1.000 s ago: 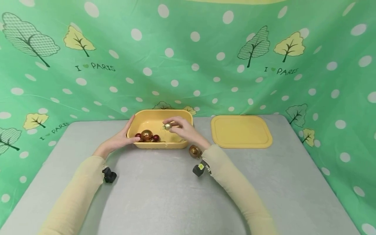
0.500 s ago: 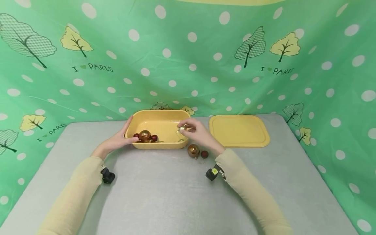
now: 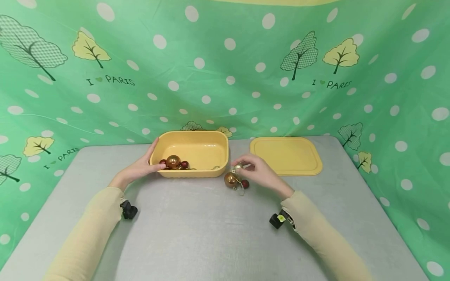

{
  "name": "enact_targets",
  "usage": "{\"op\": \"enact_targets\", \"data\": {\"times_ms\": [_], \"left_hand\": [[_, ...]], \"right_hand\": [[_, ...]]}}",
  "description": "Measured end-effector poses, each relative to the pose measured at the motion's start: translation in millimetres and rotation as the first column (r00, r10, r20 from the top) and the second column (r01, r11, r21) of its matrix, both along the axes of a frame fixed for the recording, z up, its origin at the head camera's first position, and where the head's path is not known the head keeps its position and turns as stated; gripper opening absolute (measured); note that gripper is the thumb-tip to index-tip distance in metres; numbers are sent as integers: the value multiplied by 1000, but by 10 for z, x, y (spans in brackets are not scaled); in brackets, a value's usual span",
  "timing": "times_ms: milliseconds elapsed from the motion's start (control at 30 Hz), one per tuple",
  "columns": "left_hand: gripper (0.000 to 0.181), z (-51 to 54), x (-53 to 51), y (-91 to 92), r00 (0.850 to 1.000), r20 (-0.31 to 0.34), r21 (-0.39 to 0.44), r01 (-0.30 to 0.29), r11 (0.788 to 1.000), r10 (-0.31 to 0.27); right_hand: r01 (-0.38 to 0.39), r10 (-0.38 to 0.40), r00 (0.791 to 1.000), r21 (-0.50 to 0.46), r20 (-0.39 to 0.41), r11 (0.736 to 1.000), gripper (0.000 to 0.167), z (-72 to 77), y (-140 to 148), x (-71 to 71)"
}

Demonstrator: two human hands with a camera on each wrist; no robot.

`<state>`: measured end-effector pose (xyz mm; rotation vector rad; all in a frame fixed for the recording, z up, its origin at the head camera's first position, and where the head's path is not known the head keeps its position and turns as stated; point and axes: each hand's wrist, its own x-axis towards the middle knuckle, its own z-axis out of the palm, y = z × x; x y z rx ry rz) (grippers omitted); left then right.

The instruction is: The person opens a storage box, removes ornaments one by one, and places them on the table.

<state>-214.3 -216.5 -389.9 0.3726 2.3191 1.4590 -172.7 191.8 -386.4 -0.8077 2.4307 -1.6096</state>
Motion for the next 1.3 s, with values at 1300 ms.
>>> {"op": "enact_targets", "data": {"times_ms": [1300], "left_hand": [[105, -118, -63, -40, 1000, 4, -22, -5, 1000, 5]], "right_hand": [[8, -8, 1000, 306, 0, 952, 23, -359, 374, 73]]}}
